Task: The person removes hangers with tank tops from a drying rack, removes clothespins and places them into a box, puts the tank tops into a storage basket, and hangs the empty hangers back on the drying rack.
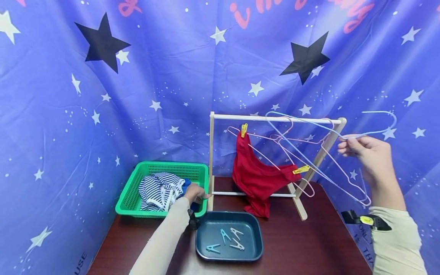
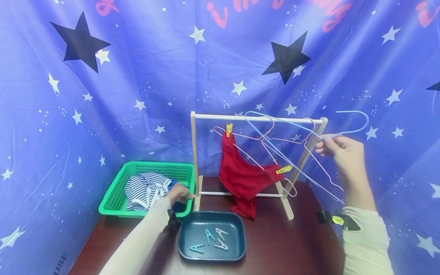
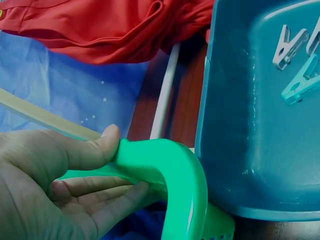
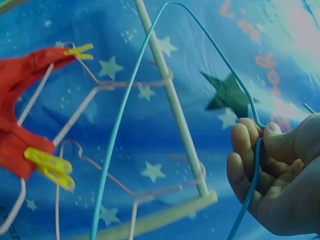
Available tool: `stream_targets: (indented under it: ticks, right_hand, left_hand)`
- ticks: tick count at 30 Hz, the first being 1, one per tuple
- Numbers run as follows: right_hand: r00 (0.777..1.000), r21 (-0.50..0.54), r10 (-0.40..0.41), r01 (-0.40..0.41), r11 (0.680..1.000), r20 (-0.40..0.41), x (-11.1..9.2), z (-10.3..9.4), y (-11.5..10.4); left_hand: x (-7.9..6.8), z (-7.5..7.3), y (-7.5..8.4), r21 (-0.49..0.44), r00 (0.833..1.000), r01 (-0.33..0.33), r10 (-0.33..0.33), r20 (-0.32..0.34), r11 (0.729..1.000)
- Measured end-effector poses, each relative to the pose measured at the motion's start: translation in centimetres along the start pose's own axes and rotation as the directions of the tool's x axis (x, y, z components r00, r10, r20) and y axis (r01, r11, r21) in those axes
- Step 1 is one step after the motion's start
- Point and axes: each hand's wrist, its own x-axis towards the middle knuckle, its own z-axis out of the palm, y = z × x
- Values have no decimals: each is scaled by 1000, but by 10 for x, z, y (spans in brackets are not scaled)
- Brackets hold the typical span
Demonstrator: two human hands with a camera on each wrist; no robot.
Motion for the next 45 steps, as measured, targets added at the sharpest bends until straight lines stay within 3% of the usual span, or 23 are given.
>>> stream_targets:
  ticks: [5, 11, 15, 18, 22, 28, 33, 39, 45]
  right_hand:
    - [993, 10, -13, 15, 1000, -115, -6, -23, -5]
    - [964, -50, 16, -30, 998, -267, -13, -47, -6]
    - [946, -40, 36, -52, 998, -321, -16, -60, -2]
    - [941, -67, 35, -61, 996, -335, -19, -67, 3]
    - [937, -136, 46, -98, 986, -347, -21, -70, 11]
    - [948, -255, 80, -164, 953, -309, -15, -54, 27]
    - [959, -534, 67, -210, 819, -275, 1, -34, 38]
    - [978, -662, 33, -165, 731, -208, 24, -11, 49]
    - [987, -814, 50, -152, 560, -150, 41, 7, 56]
  left_hand:
    - [-3, 2, 4, 69, 1000, 12, -10, -22, 998]
    - [-5, 2, 7, 73, 1000, 9, -8, -21, 997]
    - [-5, 2, 7, 88, 1000, 12, -10, -30, 996]
    - [-5, 4, 7, 127, 999, 13, -7, -43, 992]
    - [-4, 5, 6, 110, 999, 5, 0, -39, 994]
    - [-11, 4, 7, 115, 998, -15, 22, -60, 993]
    - [-15, 4, 9, 142, 997, -9, 20, -80, 990]
    - [-11, 6, 8, 146, 995, -11, 25, -95, 989]
    - [-12, 6, 8, 164, 994, -14, 31, -105, 986]
